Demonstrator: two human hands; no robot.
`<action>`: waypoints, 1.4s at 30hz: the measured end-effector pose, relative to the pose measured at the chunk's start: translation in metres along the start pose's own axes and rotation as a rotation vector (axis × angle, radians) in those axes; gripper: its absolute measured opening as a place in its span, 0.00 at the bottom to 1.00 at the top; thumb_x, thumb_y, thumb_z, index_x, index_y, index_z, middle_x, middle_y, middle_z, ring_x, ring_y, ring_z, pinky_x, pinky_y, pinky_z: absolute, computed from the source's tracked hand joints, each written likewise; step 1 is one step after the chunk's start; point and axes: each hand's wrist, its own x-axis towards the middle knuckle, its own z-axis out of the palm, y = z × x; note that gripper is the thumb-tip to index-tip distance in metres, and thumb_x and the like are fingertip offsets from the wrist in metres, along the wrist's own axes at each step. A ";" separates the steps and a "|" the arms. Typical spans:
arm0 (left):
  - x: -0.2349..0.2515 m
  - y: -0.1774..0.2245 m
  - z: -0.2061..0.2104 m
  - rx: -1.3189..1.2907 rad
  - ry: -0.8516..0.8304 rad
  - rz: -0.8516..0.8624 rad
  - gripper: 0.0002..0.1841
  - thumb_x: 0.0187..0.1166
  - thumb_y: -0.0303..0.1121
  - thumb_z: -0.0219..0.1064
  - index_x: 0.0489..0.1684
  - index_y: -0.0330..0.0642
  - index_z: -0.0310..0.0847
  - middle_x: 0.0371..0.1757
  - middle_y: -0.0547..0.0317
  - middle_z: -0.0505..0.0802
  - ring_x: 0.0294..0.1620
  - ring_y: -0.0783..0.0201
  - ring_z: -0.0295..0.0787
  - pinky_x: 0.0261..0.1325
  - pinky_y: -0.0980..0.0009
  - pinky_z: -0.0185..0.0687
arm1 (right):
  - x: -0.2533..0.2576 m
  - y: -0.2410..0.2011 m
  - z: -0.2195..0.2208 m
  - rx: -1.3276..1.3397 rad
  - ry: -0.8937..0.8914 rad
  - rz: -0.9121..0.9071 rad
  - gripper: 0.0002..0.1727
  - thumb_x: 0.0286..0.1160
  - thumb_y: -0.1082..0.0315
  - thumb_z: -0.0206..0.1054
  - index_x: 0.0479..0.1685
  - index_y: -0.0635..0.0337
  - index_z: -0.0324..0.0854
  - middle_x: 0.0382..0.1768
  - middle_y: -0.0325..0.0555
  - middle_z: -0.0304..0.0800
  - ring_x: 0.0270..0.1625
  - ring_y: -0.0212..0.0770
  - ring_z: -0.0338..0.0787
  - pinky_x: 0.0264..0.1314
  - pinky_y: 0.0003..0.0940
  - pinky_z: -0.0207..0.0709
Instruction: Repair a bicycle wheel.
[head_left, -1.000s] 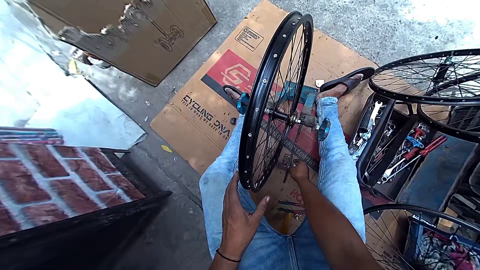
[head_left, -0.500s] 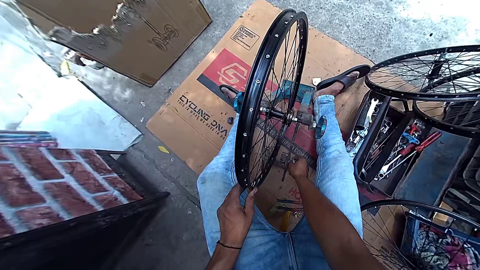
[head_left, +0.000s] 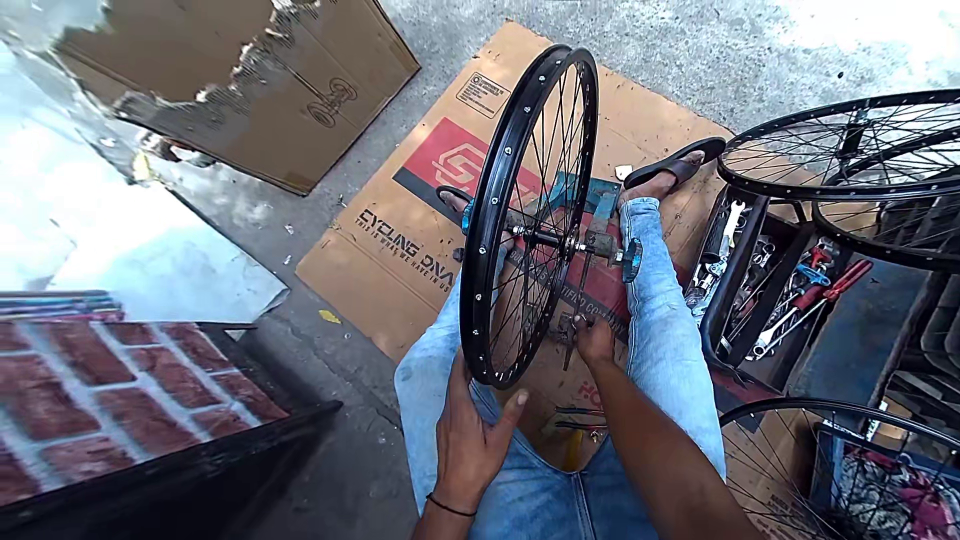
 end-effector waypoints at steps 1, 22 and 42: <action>0.001 0.009 -0.005 -0.008 0.060 0.073 0.55 0.76 0.71 0.58 0.89 0.28 0.53 0.75 0.36 0.82 0.75 0.51 0.83 0.75 0.52 0.80 | 0.001 0.002 0.002 0.012 -0.027 0.023 0.20 0.86 0.51 0.64 0.52 0.61 0.86 0.44 0.56 0.93 0.45 0.54 0.94 0.54 0.58 0.86; 0.012 -0.018 0.037 0.237 -0.368 -0.399 0.38 0.71 0.53 0.78 0.76 0.36 0.77 0.65 0.39 0.89 0.66 0.43 0.87 0.72 0.45 0.77 | 0.002 0.015 0.014 0.132 -0.175 0.118 0.26 0.92 0.44 0.49 0.55 0.59 0.80 0.38 0.52 0.92 0.37 0.50 0.93 0.44 0.54 0.87; -0.005 -0.028 0.019 -0.041 -0.013 -0.191 0.78 0.36 0.67 0.85 0.94 0.37 0.41 0.89 0.39 0.65 0.87 0.45 0.63 0.85 0.47 0.63 | 0.002 0.011 0.006 0.154 -0.157 0.106 0.28 0.92 0.43 0.49 0.56 0.59 0.83 0.42 0.54 0.94 0.43 0.52 0.96 0.51 0.57 0.88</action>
